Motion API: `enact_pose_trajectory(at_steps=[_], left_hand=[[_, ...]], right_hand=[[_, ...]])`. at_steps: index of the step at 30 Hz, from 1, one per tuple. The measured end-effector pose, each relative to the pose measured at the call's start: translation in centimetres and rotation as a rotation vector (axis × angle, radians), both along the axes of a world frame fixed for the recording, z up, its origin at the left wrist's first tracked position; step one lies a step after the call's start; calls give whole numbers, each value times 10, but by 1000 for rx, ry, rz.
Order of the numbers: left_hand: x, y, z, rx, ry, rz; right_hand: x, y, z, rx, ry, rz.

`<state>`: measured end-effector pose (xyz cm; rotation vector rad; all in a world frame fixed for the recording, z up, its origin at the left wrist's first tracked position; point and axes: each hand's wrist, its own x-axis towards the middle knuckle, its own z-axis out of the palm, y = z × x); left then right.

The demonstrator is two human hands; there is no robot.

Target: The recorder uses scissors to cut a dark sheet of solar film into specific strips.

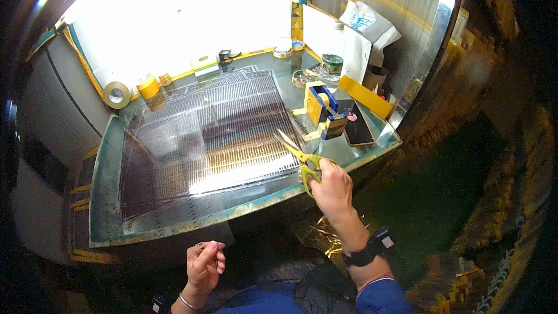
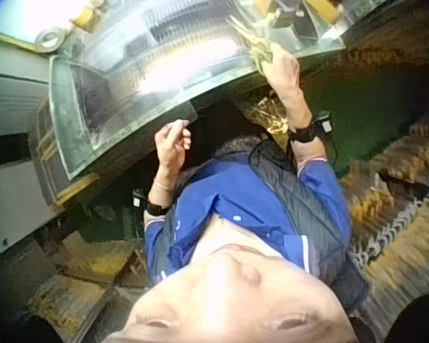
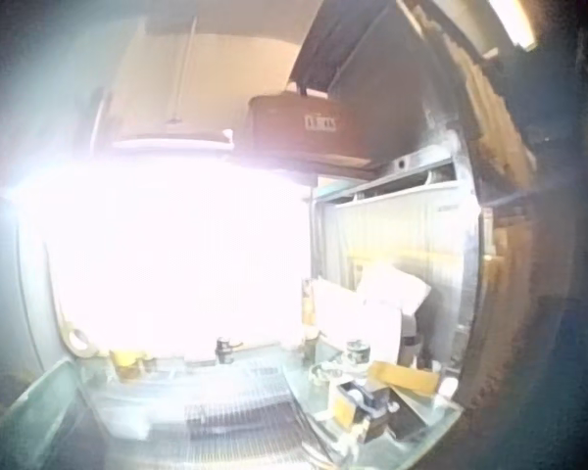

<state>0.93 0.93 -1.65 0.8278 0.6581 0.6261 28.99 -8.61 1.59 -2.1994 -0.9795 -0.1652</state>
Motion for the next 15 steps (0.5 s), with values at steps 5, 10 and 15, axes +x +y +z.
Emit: enact_pose_trajectory(at_steps=[5,10,15], left_hand=[[9,-15,17,36,-5,-77],[24,-11,-2,-53,62,-39],[34,6,-22,-158,-62,-72]], right_hand=[[19,27,-5,7,-57,0],[-16,28,-11,214,69,34],[-97,-20,-53,480,1082,621]])
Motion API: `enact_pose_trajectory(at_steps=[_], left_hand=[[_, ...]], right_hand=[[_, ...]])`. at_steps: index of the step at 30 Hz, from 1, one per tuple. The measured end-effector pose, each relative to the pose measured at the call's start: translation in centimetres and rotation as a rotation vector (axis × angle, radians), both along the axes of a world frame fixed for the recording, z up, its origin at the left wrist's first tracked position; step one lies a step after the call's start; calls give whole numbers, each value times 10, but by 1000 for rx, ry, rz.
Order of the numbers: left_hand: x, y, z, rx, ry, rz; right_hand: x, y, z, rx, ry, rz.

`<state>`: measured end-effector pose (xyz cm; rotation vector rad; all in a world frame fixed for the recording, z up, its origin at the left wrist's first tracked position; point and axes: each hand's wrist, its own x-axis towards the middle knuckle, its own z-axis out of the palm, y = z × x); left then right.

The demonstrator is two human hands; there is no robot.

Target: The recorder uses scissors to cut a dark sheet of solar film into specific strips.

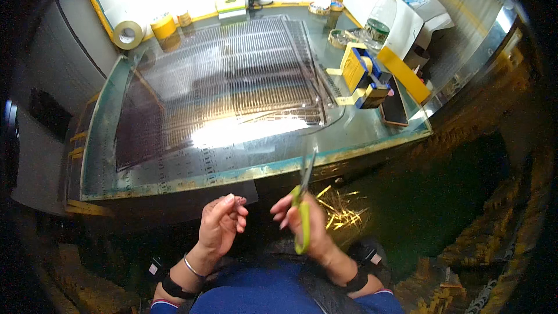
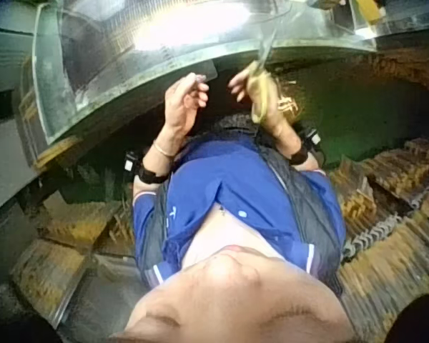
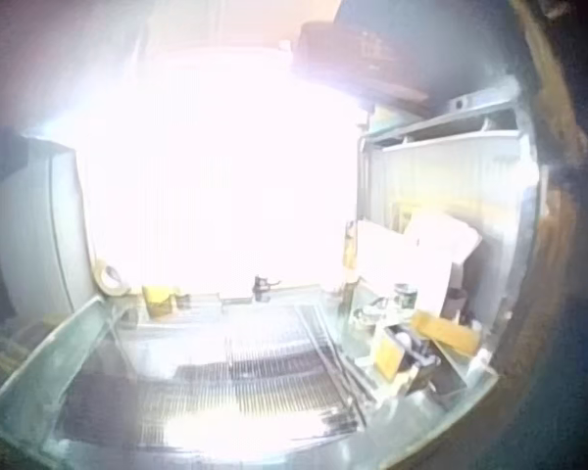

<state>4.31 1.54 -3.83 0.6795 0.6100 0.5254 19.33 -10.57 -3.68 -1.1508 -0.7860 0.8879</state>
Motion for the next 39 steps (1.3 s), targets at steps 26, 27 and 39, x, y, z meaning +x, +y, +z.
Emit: enact_pose_trajectory(at_steps=[26,27,39], left_hand=[[28,-13,18,195,135,-24],[29,-14,18,196,135,-24],[27,-21,19,182,149,-8]], right_hand=[[-78,13,-30,-200,-36,3],[-78,14,-31,-174,-63,-9],[-79,19,-25,-44,-189,-120]])
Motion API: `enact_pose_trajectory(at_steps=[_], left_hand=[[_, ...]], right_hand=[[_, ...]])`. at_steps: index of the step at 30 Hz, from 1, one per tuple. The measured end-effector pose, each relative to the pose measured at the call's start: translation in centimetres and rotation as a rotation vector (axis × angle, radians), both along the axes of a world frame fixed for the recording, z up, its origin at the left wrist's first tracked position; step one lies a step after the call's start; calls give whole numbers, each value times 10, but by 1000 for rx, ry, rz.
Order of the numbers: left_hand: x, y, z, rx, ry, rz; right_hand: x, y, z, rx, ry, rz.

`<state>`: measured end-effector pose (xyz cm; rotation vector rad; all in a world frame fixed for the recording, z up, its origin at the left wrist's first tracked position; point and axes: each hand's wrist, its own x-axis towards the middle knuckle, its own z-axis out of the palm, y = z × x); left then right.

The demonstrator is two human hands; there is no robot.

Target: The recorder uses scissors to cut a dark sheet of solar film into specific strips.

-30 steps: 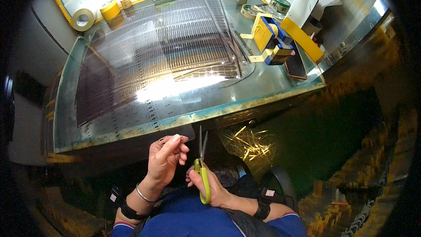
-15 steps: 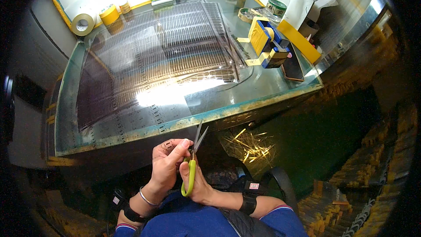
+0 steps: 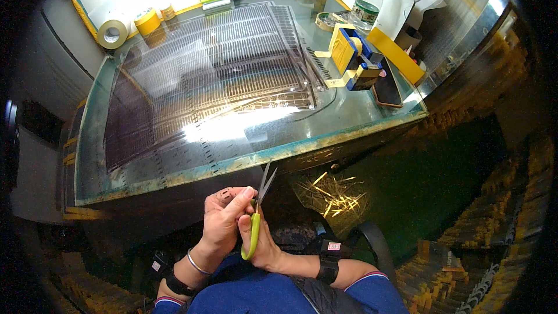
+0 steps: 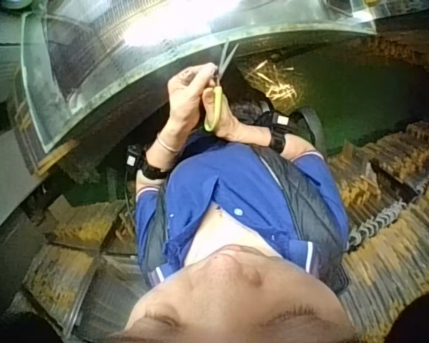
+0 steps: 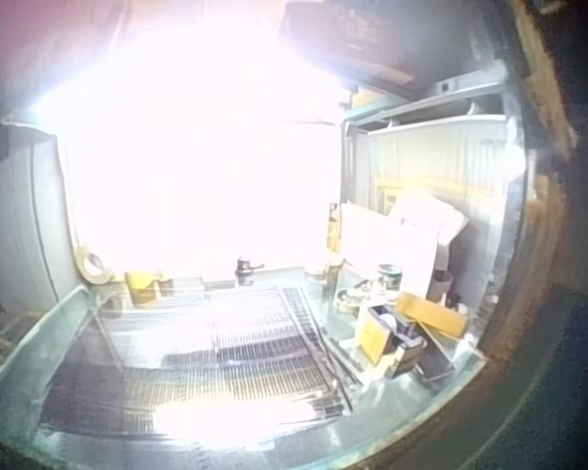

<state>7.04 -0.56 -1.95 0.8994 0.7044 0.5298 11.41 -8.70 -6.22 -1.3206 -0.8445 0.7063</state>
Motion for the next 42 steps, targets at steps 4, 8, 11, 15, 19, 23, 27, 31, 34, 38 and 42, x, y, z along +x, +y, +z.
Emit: enact_pose_trajectory(at_steps=[4,8,11,15,19,23,27,31,34,38,42], left_hand=[[-7,6,6,-18,52,-44],[-11,10,5,16,23,-73],[-14,13,8,23,0,-81],[-23,20,2,131,7,-88],[-26,22,3,138,25,-124],[-28,23,3,145,37,-136],[-30,23,2,132,50,-148],[-32,24,2,152,67,-187],[-34,25,1,124,52,-190],[-32,17,-6,43,23,-136],[-29,7,-8,-114,-20,10]], right_hand=[[-3,-7,-4,-29,132,19],[-2,-13,-11,14,285,108],[1,-20,-10,-54,305,140],[8,-31,1,-164,314,205],[13,-39,6,-262,361,213],[19,-44,9,-325,237,211],[22,-46,16,-403,191,202],[24,-48,19,-439,88,178],[28,-48,25,-537,61,194],[32,-45,40,-600,-7,195],[29,-43,41,-645,82,238]])
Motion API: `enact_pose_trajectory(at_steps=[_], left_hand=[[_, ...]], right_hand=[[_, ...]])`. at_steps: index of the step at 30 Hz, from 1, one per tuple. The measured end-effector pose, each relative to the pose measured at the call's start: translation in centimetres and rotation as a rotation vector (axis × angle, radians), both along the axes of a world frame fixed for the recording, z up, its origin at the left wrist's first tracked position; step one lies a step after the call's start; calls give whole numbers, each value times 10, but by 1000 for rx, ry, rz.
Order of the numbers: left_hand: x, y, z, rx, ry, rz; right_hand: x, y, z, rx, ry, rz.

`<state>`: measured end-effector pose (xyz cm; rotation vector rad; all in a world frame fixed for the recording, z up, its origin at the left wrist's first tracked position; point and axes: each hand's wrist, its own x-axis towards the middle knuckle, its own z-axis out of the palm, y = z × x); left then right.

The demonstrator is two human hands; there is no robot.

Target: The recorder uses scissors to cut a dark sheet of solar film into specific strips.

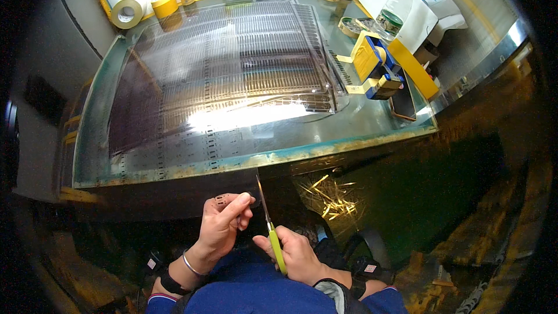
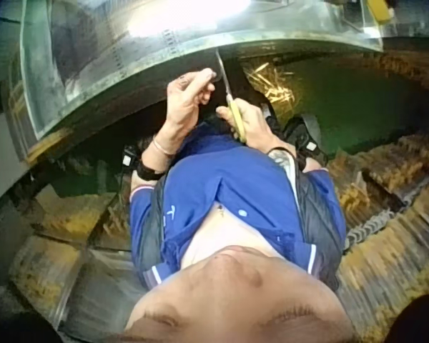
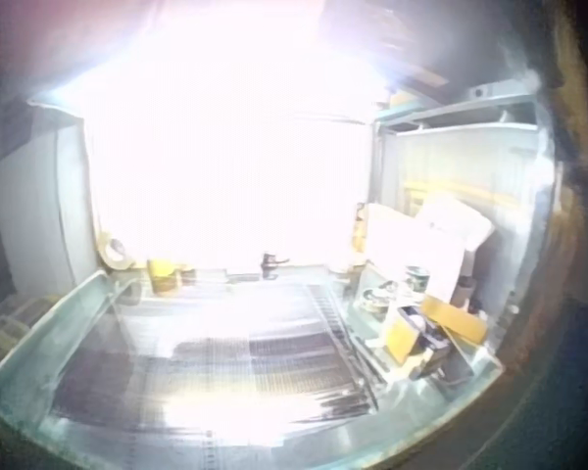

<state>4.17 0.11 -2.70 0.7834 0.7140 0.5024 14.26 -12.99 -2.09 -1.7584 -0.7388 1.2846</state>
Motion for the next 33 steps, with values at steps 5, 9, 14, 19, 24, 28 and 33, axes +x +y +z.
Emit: enact_pose_trajectory(at_steps=[5,9,14,19,24,28,33], left_hand=[[-4,0,7,-19,28,-77],[-6,-5,6,-38,55,-118],[-11,-3,4,-32,65,-148],[-14,-4,4,-18,46,-179],[-16,-11,4,-30,49,-212],[-15,-18,6,-14,72,-252],[-16,-19,5,-2,84,-275]], right_hand=[[-1,3,0,2,-9,-20],[-2,2,-6,70,13,-63],[-2,2,-4,39,-10,-33],[-3,4,9,-85,109,-35],[-1,1,-5,-1,87,-46],[1,-1,-16,126,1,-64],[4,1,-3,-24,141,-81]])
